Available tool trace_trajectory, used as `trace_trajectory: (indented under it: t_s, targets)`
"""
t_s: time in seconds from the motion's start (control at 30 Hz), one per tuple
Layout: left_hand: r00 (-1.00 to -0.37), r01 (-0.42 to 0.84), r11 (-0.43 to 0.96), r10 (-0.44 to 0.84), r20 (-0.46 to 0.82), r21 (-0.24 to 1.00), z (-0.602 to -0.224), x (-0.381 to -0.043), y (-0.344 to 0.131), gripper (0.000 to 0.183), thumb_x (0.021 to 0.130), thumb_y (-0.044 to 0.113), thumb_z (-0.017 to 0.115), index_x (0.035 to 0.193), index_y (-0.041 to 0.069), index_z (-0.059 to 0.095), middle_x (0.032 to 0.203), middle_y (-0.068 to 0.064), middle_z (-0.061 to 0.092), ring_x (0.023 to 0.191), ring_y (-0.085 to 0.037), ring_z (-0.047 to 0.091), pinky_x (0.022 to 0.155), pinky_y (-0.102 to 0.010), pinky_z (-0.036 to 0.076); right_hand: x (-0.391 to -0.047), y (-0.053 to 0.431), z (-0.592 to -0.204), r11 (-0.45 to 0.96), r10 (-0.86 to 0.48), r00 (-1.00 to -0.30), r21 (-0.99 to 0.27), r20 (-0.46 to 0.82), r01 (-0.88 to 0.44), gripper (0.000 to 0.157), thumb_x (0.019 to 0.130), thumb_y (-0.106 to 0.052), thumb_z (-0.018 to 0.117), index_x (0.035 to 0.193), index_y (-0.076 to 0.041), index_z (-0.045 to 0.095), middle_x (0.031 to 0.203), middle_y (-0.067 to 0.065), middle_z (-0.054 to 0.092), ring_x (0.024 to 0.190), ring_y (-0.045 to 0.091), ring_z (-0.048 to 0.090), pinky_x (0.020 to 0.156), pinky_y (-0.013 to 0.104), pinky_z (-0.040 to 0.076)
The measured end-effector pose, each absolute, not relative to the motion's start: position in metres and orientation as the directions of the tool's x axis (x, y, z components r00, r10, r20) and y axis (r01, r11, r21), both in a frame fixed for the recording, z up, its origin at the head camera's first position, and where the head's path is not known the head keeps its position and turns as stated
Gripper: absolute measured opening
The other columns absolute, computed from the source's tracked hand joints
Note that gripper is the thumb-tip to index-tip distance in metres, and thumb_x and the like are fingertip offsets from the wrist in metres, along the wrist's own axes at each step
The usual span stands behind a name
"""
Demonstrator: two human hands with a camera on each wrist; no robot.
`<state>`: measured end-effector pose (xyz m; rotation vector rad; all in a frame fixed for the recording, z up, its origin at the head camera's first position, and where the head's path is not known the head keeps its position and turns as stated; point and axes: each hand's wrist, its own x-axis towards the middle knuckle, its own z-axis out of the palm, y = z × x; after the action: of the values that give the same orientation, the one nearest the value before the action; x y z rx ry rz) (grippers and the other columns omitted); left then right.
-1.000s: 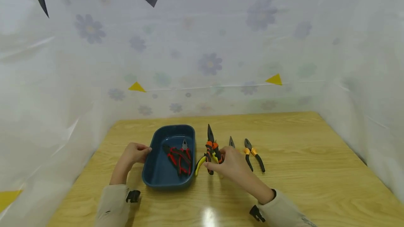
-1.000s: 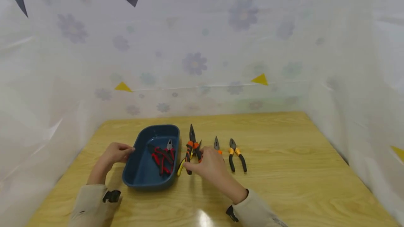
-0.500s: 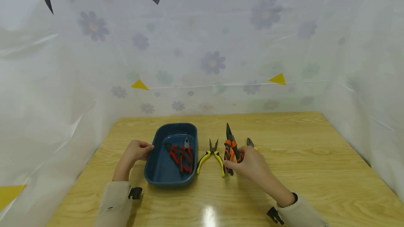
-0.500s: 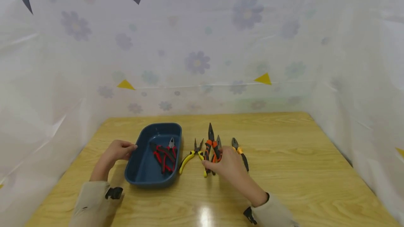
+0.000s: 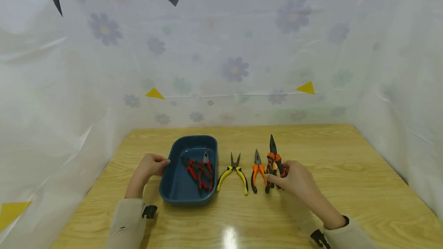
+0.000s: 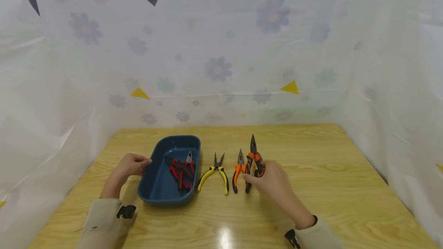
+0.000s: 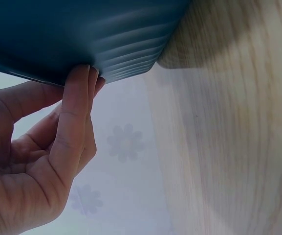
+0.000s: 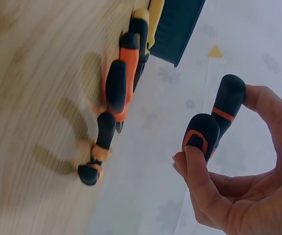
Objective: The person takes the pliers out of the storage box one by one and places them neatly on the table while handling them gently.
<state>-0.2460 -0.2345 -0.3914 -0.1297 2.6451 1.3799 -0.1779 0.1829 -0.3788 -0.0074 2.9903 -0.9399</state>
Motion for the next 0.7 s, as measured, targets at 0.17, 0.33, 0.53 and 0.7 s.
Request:
trace_trajectory:
  t_s: [0.17, 0.33, 0.53, 0.7]
  targets:
    - [-0.983, -0.157, 0.57, -0.012, -0.182, 0.807, -0.391, -0.245, -0.232, 0.031, 0.088, 0.013, 0.054, 0.106, -0.012, 0.058, 0.086, -0.018, 0.063, 0.069, -0.018, 0.062, 0.063, -0.035, 0.054, -0.181, 0.198, -0.38, 0.831, -0.001, -1.0, -0.556, 0.009, -0.006, 0.055, 0.069, -0.058, 0.064, 0.074, -0.004, 0.056, 0.05, 0.0, 0.041, 0.041, 0.012, 0.034, 0.039, 0.024, 0.029]
    - [-0.984, -0.151, 0.571, -0.01, -0.177, 0.807, -0.391, -0.245, -0.232, 0.031, 0.088, 0.013, 0.055, 0.106, -0.012, 0.057, 0.088, -0.019, 0.062, 0.07, -0.019, 0.061, 0.064, -0.036, 0.054, -0.184, 0.213, -0.384, 0.856, 0.01, -0.999, -0.517, 0.031, -0.007, 0.055, 0.069, -0.059, 0.063, 0.071, -0.005, 0.053, 0.046, -0.002, 0.031, 0.039, 0.01, 0.028, 0.038, 0.023, 0.024]
    - [-0.984, -0.151, 0.569, -0.01, -0.177, 0.809, -0.392, -0.245, -0.233, 0.031, 0.088, 0.013, 0.055, 0.106, -0.012, 0.057, 0.087, -0.018, 0.062, 0.07, -0.018, 0.061, 0.064, -0.036, 0.054, -0.188, 0.231, -0.39, 0.857, 0.031, -0.999, -0.513, -0.028, 0.041, 0.063, 0.071, -0.056, 0.063, 0.086, 0.005, 0.055, 0.049, 0.003, 0.043, 0.04, 0.014, 0.039, 0.039, 0.026, 0.032]
    - [-0.984, -0.149, 0.576, -0.01, -0.175, 0.803, -0.391, -0.245, -0.234, 0.032, 0.088, 0.014, 0.054, 0.107, -0.012, 0.058, 0.087, -0.018, 0.062, 0.069, -0.017, 0.06, 0.064, -0.036, 0.054, -0.19, 0.24, -0.393, 0.866, 0.034, -0.997, -0.496, -0.066, 0.063, 0.071, 0.073, -0.055, 0.062, 0.094, 0.012, 0.054, 0.055, 0.006, 0.048, 0.043, 0.016, 0.044, 0.041, 0.028, 0.035]
